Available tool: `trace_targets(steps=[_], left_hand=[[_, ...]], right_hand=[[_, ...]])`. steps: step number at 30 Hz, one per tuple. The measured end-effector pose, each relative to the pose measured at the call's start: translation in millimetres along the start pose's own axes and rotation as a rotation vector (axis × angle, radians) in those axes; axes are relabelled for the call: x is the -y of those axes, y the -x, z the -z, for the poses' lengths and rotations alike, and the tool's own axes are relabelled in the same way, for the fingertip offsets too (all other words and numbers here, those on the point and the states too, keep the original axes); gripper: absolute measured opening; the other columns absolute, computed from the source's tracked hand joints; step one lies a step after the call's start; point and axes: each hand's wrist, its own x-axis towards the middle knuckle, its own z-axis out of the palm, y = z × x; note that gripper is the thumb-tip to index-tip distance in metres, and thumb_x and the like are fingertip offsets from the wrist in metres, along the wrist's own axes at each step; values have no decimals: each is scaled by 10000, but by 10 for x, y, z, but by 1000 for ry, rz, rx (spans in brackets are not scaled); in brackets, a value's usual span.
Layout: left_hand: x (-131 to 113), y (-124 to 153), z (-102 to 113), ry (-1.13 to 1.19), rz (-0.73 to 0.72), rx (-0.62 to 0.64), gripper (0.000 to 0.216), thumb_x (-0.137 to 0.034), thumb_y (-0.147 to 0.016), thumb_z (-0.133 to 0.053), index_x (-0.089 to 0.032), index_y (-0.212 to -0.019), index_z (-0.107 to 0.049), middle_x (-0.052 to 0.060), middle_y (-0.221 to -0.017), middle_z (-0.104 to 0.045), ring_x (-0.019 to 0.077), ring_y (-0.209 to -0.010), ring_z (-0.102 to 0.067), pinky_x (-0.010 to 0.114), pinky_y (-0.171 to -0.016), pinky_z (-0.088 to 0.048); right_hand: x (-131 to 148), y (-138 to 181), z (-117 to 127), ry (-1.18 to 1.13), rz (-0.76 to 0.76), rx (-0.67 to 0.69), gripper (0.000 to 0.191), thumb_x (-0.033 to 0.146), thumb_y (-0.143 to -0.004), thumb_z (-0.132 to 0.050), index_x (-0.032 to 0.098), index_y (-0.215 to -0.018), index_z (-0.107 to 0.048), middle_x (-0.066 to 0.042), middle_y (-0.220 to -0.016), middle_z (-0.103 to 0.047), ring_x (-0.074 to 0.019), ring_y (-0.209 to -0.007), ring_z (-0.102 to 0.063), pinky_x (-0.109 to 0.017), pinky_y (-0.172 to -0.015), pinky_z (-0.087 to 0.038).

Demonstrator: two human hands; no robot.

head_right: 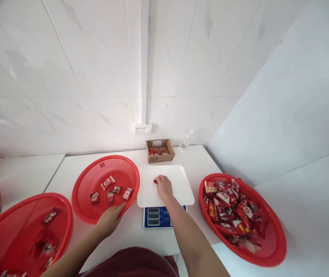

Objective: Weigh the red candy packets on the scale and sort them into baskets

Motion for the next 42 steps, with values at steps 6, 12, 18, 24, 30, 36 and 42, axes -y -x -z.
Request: trace_targets(steps=[6,12,18,24,30,36,42], left_hand=[[-42,17,51,-25,40,28,500,-193,-878,-363,-224,-1374,-411,107,-1213,-615,226,-1065,-597,343,-874,-461],[24,-35,-24,-27,17,2,506,-225,-883,-329,-193,-1381,-406,114,-1220,-613,258,-1049,-615,370,-850,-483],[96,-121,9,-13,-17,-19,499,-255,-887,-315,-181,-1370,-418,140,-1251,-597,280,-1063,-617,394,-827,-495],[156,-187,126,-52,-14,-16,489,-329,-899,-320,-191,-1356,-429,136,-1267,-591,283,-1085,-606,383,-847,-487],[89,-208,55,-36,-47,-202,549,-413,-880,-359,-139,-1353,-413,166,-1334,-521,300,-1239,-482,425,-980,-416],[-297,-237,-71,55,-153,-428,527,-428,-881,-370,-175,-1341,-408,165,-1384,-457,299,-1328,-370,475,-1056,-351],[-894,-253,-99,82,-309,-454,469,-411,-902,-383,-193,-1314,-433,147,-1363,-479,279,-1321,-386,467,-1064,-361]], right_hand=[[-3,60,64,-318,-294,-57,224,128,-859,-426,171,-986,-606,-117,-1022,-615,-229,-947,-573,-345,-841,-411],[594,19,169,-607,-246,3,387,389,-895,-437,243,-1251,-473,-39,-1076,-660,-152,-836,-649,-278,-728,-503],[802,192,352,-966,-20,111,627,423,-802,-593,297,-1378,-380,-77,-1432,-429,-227,-1144,-564,-387,-931,-466],[-430,674,586,-478,-378,-235,442,315,-866,-467,235,-1301,-482,-85,-1300,-561,-200,-1135,-560,-366,-956,-444],[-1729,1496,824,-219,-667,-151,391,224,-836,-462,142,-1204,-566,-162,-1188,-621,-259,-1131,-562,-403,-955,-410],[-2205,1757,682,-248,-735,71,578,421,-675,-682,152,-1177,-588,-165,-1111,-655,-289,-1000,-628,-409,-876,-441],[-2349,1683,582,-283,-722,94,650,327,-627,-734,130,-1215,-539,-171,-1078,-667,-293,-970,-634,-387,-840,-455]])
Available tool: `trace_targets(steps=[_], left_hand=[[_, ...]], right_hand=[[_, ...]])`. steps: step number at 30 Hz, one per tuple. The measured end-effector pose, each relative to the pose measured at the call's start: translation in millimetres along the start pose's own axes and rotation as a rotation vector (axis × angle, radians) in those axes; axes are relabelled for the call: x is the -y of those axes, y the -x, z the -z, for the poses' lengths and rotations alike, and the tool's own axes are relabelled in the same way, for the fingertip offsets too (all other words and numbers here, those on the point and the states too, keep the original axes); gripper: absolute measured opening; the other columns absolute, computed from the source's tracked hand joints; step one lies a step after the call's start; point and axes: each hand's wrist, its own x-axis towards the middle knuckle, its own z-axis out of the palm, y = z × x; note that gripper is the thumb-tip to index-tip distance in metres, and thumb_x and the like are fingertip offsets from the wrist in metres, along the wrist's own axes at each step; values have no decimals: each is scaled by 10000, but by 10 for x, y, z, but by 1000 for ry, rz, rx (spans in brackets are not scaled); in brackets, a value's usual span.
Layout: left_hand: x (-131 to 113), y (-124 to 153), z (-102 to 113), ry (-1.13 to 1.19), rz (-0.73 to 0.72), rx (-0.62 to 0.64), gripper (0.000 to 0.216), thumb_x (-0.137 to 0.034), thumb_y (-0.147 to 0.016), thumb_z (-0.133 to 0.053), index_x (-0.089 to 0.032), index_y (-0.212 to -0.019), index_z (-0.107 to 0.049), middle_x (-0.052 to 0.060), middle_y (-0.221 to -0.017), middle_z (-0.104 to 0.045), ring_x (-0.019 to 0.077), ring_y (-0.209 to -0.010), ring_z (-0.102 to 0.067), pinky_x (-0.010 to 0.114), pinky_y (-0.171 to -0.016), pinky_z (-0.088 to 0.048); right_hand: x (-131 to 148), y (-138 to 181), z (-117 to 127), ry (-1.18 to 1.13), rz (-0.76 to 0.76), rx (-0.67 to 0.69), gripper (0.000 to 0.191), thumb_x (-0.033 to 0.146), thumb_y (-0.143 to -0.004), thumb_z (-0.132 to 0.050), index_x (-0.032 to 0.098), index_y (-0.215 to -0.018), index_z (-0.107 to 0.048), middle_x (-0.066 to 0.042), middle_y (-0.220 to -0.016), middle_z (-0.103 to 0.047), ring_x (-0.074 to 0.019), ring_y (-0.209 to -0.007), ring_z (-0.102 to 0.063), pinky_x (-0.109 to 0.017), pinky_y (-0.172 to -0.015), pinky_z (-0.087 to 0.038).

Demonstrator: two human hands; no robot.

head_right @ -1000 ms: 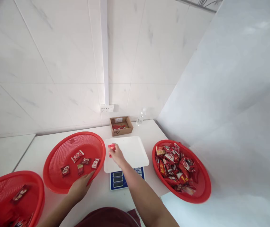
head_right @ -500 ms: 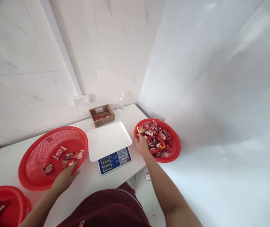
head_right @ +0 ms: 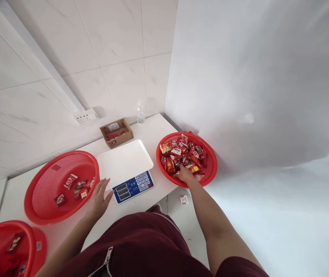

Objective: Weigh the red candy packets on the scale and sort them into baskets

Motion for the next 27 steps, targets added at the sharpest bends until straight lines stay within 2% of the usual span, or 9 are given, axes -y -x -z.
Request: trace_targets(steps=[3,6,10,13,16,18,21,25,27], left_hand=[[-214,-46,-34,-5,-46,43,455,-394,-901,-395,-188,-1303,-449,147,-1362,-484,278,-1319,-390,460,-1064,-369],[-356,-82,-71,-5,-53,86,440,-381,-902,-407,-184,-1291,-465,144,-1364,-484,280,-1321,-388,457,-1060,-378],[-506,-154,-136,12,-46,128,413,-362,-902,-420,-192,-1272,-487,132,-1363,-489,268,-1320,-389,447,-1062,-383],[-620,-220,-195,19,-45,144,399,-347,-896,-435,-221,-1270,-490,112,-1372,-486,265,-1323,-385,459,-1055,-391],[-723,-272,-249,40,-46,154,401,-344,-895,-440,-221,-1273,-488,110,-1375,-481,269,-1325,-382,470,-1054,-389],[-779,-292,-275,45,-41,164,406,-355,-894,-444,-213,-1271,-492,113,-1374,-479,269,-1321,-386,465,-1057,-386],[-848,-298,-299,39,-16,175,408,-364,-894,-441,-204,-1265,-500,114,-1375,-476,264,-1322,-384,445,-1068,-378],[-913,-262,-325,41,27,184,398,-355,-898,-434,-205,-1261,-500,113,-1369,-483,264,-1322,-382,459,-1073,-366],[-935,-234,-344,37,41,195,401,-357,-897,-434,-203,-1263,-498,119,-1367,-484,267,-1323,-381,468,-1070,-369]], right_hand=[[-105,0,89,-47,30,-32,531,298,-686,-689,151,-1179,-558,-140,-1083,-670,-265,-989,-627,-366,-862,-453],[-214,61,205,-180,-3,-88,395,354,-723,-658,152,-1059,-607,-112,-999,-689,-253,-945,-634,-390,-854,-472],[-253,167,351,-751,-130,-88,261,320,-676,-714,178,-880,-634,-61,-875,-697,-223,-832,-650,-390,-759,-537],[-247,176,471,-1202,-268,-40,201,241,-695,-705,220,-875,-617,-23,-881,-695,-180,-761,-660,-345,-676,-578],[-276,108,583,-1474,-356,-1,103,224,-772,-633,227,-874,-616,-17,-851,-696,-154,-735,-661,-309,-648,-597],[-304,56,642,-1551,-371,31,73,234,-817,-581,218,-875,-624,-27,-839,-699,-152,-746,-660,-298,-644,-602],[-322,6,720,-1573,-355,76,139,313,-863,-539,225,-913,-635,-36,-895,-705,-155,-789,-662,-297,-655,-603],[-313,-40,811,-1583,-190,171,374,521,-876,-456,239,-1050,-629,-68,-1053,-687,-184,-926,-652,-322,-704,-595],[-320,-81,822,-1544,-123,181,391,550,-861,-464,251,-1055,-626,-62,-1076,-678,-186,-959,-644,-328,-731,-588]])
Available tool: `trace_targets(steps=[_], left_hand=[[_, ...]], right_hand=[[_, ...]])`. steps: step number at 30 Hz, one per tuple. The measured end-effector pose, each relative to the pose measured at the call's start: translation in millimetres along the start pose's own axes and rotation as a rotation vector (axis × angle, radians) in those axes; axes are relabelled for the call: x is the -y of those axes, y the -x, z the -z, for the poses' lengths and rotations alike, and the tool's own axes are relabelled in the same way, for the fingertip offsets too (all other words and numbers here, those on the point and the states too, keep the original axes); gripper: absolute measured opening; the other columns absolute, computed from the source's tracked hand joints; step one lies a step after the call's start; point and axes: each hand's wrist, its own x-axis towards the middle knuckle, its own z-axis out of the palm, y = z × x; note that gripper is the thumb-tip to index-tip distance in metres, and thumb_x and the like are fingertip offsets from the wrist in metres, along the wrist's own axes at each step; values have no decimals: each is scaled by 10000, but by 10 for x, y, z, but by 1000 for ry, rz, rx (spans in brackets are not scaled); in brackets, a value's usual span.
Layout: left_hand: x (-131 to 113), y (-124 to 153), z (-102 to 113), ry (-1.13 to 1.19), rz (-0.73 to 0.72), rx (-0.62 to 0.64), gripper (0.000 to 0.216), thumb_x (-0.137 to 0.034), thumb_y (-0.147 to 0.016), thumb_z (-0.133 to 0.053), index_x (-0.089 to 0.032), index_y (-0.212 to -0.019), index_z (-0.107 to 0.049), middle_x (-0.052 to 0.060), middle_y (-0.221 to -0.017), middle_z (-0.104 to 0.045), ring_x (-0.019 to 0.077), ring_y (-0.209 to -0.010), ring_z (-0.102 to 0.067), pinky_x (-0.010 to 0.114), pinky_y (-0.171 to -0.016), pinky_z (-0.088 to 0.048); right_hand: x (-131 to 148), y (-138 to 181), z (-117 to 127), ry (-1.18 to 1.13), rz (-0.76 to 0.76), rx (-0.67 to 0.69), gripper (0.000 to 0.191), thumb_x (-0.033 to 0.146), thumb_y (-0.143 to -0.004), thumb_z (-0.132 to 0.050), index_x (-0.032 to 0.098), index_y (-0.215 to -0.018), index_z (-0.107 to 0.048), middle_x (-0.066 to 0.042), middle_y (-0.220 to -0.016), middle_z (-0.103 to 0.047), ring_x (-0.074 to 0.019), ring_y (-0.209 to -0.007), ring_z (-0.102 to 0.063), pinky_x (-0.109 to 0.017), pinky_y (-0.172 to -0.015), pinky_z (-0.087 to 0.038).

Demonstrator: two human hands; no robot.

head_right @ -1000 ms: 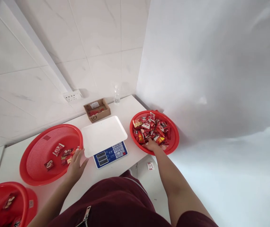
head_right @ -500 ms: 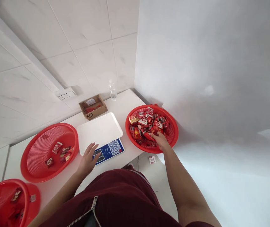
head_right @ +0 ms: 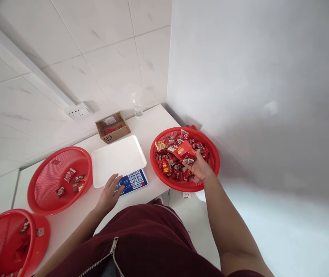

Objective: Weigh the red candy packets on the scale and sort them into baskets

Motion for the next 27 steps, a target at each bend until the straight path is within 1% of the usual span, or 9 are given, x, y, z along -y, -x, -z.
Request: trace_targets(steps=[3,5,7,11,16,18,20,24,27], left_hand=[[-30,30,-35,-7,1,20,407,-361,-898,-433,-210,-1271,-491,117,-1371,-481,264,-1322,-384,462,-1068,-373],[-51,38,-47,-11,-10,43,407,-355,-899,-431,-211,-1275,-486,113,-1371,-481,257,-1322,-386,448,-1073,-371],[-68,36,-47,-18,-21,67,410,-347,-899,-433,-198,-1277,-485,119,-1369,-481,256,-1324,-382,437,-1080,-365],[-52,27,-13,-37,-49,95,409,-328,-893,-445,-210,-1283,-481,110,-1364,-489,251,-1317,-396,437,-1073,-377],[100,55,76,-25,-113,92,405,-343,-892,-452,-222,-1276,-492,102,-1345,-510,255,-1296,-425,451,-1060,-394],[186,78,112,-18,-133,82,399,-343,-891,-457,-213,-1265,-504,109,-1331,-525,263,-1286,-438,461,-1056,-396],[269,103,144,-12,-146,70,389,-339,-889,-462,-216,-1254,-515,109,-1319,-538,265,-1274,-451,470,-1047,-403],[396,149,195,-7,-154,63,375,-337,-882,-473,-211,-1229,-539,112,-1310,-547,267,-1265,-462,463,-1031,-419],[454,181,225,-1,-143,69,374,-332,-880,-474,-203,-1224,-545,116,-1316,-543,267,-1266,-461,453,-1032,-420]], right_hand=[[-39,-81,35,136,30,-53,212,410,-809,-619,284,-979,-624,-4,-1007,-679,-142,-856,-653,-274,-700,-581],[-99,-126,58,232,43,-175,180,278,-744,-694,269,-911,-626,24,-889,-673,-110,-721,-638,-209,-596,-558],[-161,-145,71,282,60,-298,186,231,-702,-714,243,-869,-632,34,-769,-653,-93,-619,-603,-166,-494,-506],[-227,-109,71,229,139,-414,233,276,-645,-746,216,-839,-633,42,-688,-629,-86,-557,-567,-162,-446,-471],[-226,1,42,-32,348,-525,287,414,-651,-729,209,-768,-566,62,-663,-591,-78,-572,-562,-200,-534,-519],[-250,62,13,3,394,-598,304,463,-672,-694,210,-779,-565,57,-649,-587,-92,-567,-562,-227,-546,-519],[-296,132,-31,216,416,-649,327,504,-686,-657,203,-793,-587,36,-634,-594,-118,-560,-557,-254,-537,-502],[-413,239,-148,862,431,-670,333,504,-739,-578,191,-833,-642,-40,-717,-662,-191,-677,-596,-316,-645,-479],[-509,236,-223,1295,245,-421,263,404,-783,-530,197,-874,-666,-64,-771,-687,-227,-764,-623,-342,-719,-459]])
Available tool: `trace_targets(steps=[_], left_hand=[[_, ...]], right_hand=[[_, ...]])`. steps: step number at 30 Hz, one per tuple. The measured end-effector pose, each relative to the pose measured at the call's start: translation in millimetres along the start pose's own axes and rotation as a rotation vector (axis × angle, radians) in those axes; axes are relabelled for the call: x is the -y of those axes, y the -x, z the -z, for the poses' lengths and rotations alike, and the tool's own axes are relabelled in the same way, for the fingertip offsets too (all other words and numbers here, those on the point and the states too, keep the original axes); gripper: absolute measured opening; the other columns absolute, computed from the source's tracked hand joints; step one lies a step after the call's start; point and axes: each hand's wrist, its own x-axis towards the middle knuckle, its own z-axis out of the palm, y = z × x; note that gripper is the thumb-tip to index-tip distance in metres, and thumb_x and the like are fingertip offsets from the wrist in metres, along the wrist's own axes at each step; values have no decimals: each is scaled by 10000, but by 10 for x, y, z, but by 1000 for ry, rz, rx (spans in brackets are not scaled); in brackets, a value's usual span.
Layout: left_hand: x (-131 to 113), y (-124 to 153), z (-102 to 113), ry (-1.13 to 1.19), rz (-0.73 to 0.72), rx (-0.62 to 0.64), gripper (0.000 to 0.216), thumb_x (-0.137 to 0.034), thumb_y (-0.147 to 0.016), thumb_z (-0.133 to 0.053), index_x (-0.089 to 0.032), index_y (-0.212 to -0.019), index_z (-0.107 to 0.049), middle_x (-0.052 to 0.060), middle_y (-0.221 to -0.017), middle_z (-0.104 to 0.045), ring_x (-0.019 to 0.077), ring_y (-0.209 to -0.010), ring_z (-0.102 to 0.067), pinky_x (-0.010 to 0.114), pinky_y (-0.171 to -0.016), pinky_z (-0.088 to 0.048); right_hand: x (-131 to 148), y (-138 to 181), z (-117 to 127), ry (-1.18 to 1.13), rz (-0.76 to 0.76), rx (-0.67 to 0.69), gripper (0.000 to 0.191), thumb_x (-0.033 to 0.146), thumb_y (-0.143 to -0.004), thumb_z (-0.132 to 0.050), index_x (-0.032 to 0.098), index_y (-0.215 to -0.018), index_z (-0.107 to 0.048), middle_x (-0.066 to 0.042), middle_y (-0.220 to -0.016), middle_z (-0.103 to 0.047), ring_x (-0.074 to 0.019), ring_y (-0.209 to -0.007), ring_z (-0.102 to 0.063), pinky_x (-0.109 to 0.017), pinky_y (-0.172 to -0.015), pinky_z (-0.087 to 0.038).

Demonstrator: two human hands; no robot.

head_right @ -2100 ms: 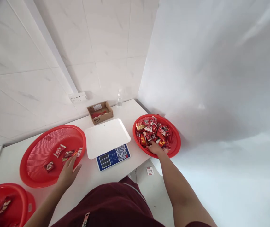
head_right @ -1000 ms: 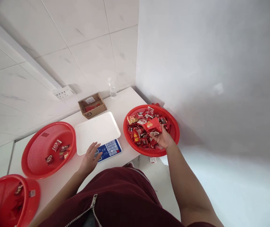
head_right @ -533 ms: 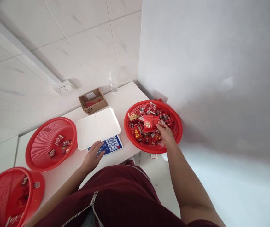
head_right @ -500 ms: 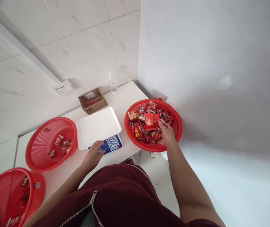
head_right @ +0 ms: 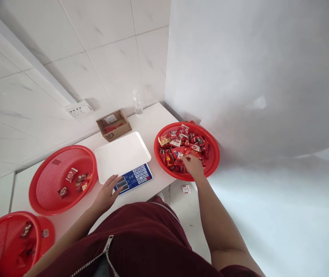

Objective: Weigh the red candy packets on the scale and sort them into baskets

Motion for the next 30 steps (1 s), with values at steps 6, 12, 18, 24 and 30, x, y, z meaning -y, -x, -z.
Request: trace_targets(steps=[6,12,18,24,30], left_hand=[[91,97,35,9,17,6,391,-331,-886,-455,-189,-1242,-532,127,-1319,-538,273,-1268,-456,465,-1029,-415],[174,138,44,9,18,0,382,-328,-878,-468,-209,-1234,-540,115,-1305,-553,269,-1257,-469,464,-1029,-415],[166,88,32,0,12,9,390,-330,-882,-458,-193,-1237,-540,123,-1314,-545,276,-1261,-465,461,-1028,-419],[186,89,45,4,3,17,386,-330,-884,-457,-189,-1234,-542,124,-1313,-545,272,-1261,-466,454,-1030,-420],[204,84,60,41,41,14,375,-317,-870,-475,-195,-1216,-555,115,-1312,-544,260,-1264,-464,440,-1042,-409]], right_hand=[[-16,-22,-331,190,103,218,590,358,-712,-640,174,-1258,-511,-158,-1209,-587,-303,-1074,-572,-385,-874,-422],[101,-136,-628,286,-26,262,1042,525,-689,-657,199,-1482,-65,-233,-1503,-155,-402,-1369,-207,-514,-1036,-253],[92,-184,-561,373,18,158,902,232,-699,-672,176,-1461,-194,-240,-1405,-344,-400,-1283,-360,-488,-998,-305],[-57,-246,-327,154,-2,177,348,150,-680,-636,175,-1027,-619,-106,-916,-676,-270,-887,-638,-372,-806,-471],[-108,-144,-67,-130,-17,147,275,296,-732,-611,212,-993,-584,-18,-830,-650,-155,-659,-639,-266,-559,-538]])
